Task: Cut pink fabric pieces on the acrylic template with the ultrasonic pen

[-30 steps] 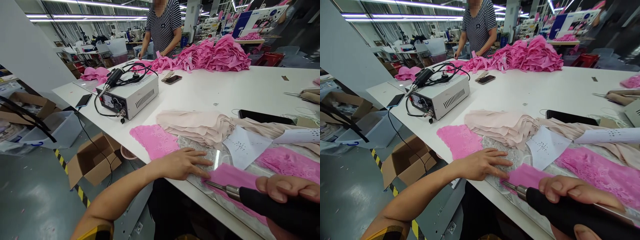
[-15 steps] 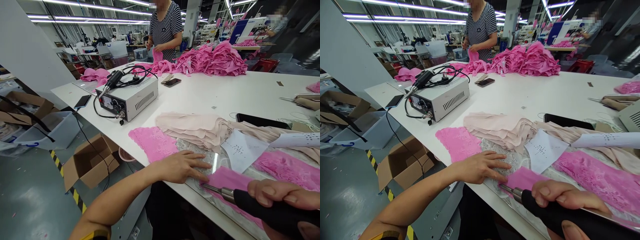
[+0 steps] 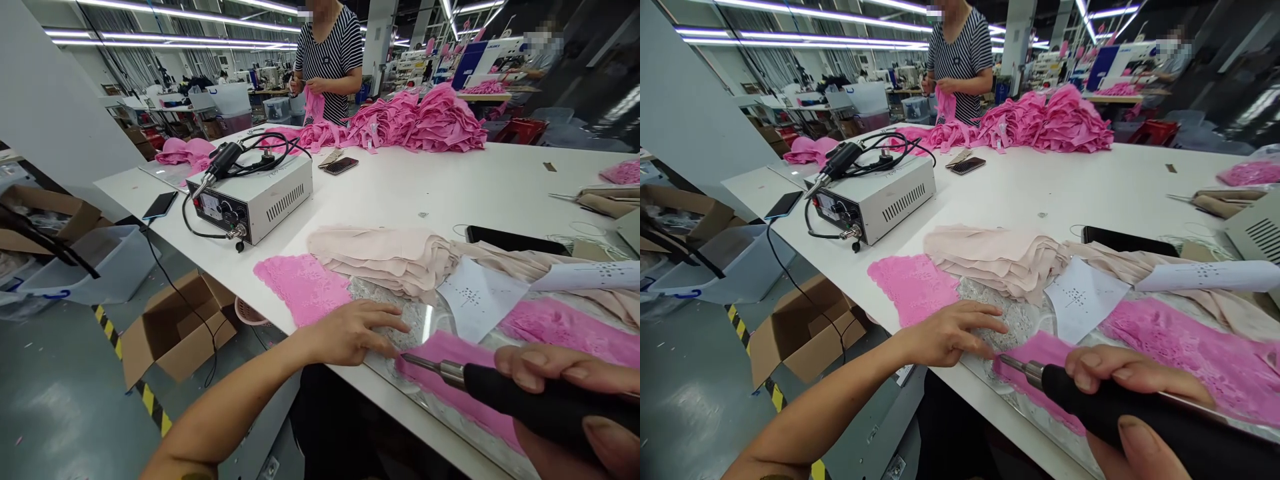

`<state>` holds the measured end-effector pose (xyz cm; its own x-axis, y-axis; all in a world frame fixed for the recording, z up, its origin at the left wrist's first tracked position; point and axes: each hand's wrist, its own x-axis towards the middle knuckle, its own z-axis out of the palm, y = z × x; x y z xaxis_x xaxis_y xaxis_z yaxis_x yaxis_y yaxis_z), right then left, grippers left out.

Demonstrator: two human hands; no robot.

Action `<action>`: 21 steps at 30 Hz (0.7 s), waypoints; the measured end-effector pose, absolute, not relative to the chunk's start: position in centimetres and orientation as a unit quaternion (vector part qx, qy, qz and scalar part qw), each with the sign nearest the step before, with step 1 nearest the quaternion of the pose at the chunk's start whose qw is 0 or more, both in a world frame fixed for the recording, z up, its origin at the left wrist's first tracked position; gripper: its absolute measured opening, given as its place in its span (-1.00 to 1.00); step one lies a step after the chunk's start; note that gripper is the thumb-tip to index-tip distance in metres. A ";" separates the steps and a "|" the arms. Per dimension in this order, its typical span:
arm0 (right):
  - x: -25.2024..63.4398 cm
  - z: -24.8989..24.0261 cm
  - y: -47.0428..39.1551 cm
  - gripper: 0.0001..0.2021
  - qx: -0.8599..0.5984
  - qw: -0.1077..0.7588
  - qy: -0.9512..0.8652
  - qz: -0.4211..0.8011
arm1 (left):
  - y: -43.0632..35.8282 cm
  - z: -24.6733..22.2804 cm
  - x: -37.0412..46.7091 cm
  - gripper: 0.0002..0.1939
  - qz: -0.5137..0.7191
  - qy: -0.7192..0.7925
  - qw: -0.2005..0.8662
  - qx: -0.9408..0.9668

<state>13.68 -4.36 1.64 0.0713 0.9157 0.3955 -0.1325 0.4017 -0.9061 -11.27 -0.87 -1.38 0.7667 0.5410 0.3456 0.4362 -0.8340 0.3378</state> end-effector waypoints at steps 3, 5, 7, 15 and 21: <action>13.0 1.7 -4.0 -0.84 -0.334 0.646 -0.556 0.402 | -0.9 -1.6 -11.4 -0.57 0.230 0.253 0.115 0.933; 12.8 1.7 -3.8 -0.86 -0.325 0.648 -0.562 0.398 | -0.9 -1.6 -11.5 -0.56 0.232 0.251 0.111 0.933; 12.7 1.9 -3.7 -0.85 -0.323 0.651 -0.567 0.387 | -0.9 -1.6 -11.5 -0.56 0.231 0.249 0.107 0.935; 12.6 2.2 -3.8 -0.84 -0.324 0.648 -0.567 0.393 | -1.0 -1.3 -11.4 -0.54 0.218 0.249 0.094 0.939; 12.6 2.7 -3.6 -0.83 -0.290 0.655 -0.567 0.407 | -0.9 -1.5 -11.4 -0.54 0.235 0.245 0.089 0.936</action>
<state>12.57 -3.58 2.67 0.0272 0.8619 0.5064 -0.2035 0.5008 -0.8413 -11.42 -0.92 -1.49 0.7697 0.5006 0.3962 0.4170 -0.8641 0.2817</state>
